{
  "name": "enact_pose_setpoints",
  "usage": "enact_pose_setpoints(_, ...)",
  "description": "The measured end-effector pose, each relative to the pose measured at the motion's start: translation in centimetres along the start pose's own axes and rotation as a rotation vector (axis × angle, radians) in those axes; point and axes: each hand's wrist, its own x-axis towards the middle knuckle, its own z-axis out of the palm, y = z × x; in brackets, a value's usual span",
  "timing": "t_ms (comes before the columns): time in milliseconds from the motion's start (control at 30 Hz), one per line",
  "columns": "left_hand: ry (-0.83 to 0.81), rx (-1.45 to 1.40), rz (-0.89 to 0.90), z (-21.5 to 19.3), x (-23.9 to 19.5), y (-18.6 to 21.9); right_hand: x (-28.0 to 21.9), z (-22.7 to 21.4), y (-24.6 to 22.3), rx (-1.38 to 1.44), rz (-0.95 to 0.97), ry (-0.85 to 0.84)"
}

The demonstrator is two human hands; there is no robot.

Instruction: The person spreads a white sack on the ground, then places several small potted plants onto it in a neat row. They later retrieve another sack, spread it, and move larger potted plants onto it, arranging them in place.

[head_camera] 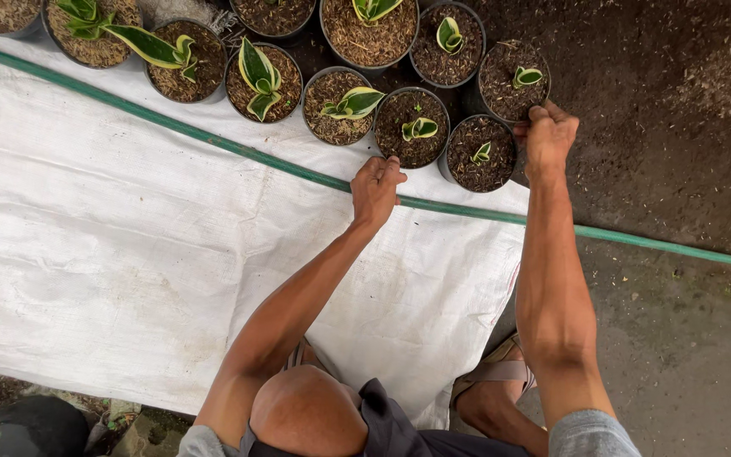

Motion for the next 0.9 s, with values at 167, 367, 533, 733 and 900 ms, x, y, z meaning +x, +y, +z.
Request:
enact_pose_setpoints(167, 0.003, -0.016, 0.018, -0.6, -0.3, 0.2, -1.0, 0.5, -1.8, -0.076, 0.046, 0.049)
enact_pose_setpoints(367, -0.042, -0.028, 0.028, -0.9, 0.2, 0.0, -1.9, -4.2, 1.8, -0.077, 0.040, -0.035)
enact_pose_setpoints(533, -0.067, -0.030, 0.040, -1.3, 0.3, -0.1, -4.8, -8.7, 6.9, -0.899, -0.664, -0.203)
enact_pose_setpoints(733, -0.071, 0.062, 0.026, -1.5, -0.3, 0.8, -6.3, -9.0, 7.9, -1.091, -0.427, -0.232)
enact_pose_setpoints(900, -0.080, 0.117, -0.059, -2.1, -0.9, 1.5, -5.2, -8.2, 6.0, -1.395, -0.404, -0.285)
